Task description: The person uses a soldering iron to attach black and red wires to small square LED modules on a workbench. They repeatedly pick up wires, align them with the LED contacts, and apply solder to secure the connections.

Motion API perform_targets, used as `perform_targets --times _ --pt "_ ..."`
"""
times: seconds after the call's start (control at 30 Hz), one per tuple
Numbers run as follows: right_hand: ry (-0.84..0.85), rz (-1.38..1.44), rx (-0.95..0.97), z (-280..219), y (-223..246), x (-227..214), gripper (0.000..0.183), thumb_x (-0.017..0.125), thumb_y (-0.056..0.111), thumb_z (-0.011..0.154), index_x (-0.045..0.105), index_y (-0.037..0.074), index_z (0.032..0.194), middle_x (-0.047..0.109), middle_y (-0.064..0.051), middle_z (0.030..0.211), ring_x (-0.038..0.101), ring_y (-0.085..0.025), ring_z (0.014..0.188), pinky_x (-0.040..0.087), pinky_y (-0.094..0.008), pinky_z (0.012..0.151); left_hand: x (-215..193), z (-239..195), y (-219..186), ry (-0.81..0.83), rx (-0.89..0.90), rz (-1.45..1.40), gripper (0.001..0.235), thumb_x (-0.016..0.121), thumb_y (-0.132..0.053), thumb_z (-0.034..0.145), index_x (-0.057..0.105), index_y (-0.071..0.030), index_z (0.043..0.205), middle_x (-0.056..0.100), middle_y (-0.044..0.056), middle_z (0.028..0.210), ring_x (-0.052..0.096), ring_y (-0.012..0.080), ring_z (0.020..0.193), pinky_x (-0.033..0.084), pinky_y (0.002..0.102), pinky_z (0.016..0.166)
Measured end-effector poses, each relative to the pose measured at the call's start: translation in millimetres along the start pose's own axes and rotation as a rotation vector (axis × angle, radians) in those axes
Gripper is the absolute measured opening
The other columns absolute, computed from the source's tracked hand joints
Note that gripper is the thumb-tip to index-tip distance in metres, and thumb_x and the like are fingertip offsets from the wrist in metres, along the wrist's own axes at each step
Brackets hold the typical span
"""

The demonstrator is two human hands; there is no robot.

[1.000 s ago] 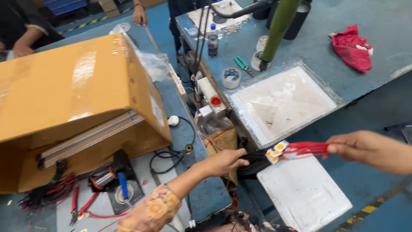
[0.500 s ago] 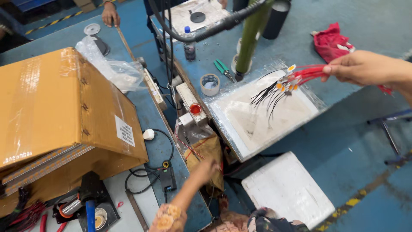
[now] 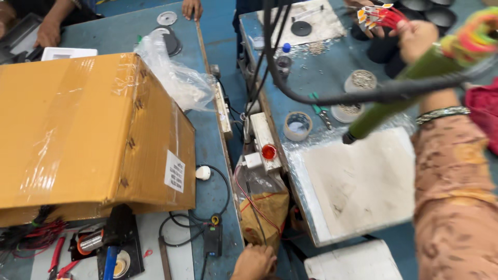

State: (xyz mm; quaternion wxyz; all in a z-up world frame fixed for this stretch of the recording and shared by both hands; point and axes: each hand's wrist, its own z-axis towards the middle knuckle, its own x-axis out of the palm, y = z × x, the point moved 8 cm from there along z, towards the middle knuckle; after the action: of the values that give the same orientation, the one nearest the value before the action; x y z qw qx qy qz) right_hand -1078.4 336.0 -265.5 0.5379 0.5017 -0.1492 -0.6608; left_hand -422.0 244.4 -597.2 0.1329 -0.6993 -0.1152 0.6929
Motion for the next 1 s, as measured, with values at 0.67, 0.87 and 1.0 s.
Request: perform_targets --times 0.67,0.87,1.0 --pt "0.046 0.132 0.33 -42.6 -97.8 137.2 0.049 0.064 0.045 0.108 0.066 -0.004 0.111 0.066 -0.004 0.085 0.064 -0.014 0.076 0.051 -0.034 0.073 -6.6 17.3 3.8 -0.101 0.026 -0.006 0.044 0.067 -0.053 0.097 0.061 -0.013 0.081 0.055 0.007 0.064 0.061 0.0228 0.056 0.045 0.041 0.056" --pt "-0.336 -0.031 -0.049 -75.8 -65.6 66.7 0.081 0.081 0.047 0.105 0.04 -0.003 0.155 0.05 -0.023 0.139 0.054 -0.03 0.128 0.044 -0.044 0.113 -5.6 9.5 1.0 -0.111 0.071 -0.021 0.03 0.075 -0.037 0.093 0.062 -0.011 0.087 0.061 0.008 0.07 0.064 0.0256 0.064 0.047 0.043 0.063" --pt "-0.389 0.684 -0.101 -205.9 -54.8 37.5 0.051 0.066 0.027 0.12 0.044 0.004 0.16 0.059 -0.009 0.137 0.059 -0.017 0.126 0.048 -0.032 0.117 -21.0 3.4 -3.1 -0.118 0.038 -0.091 0.028 0.071 -0.032 0.096 0.06 -0.008 0.088 0.062 0.01 0.075 0.066 0.0301 0.072 0.047 0.046 0.069"
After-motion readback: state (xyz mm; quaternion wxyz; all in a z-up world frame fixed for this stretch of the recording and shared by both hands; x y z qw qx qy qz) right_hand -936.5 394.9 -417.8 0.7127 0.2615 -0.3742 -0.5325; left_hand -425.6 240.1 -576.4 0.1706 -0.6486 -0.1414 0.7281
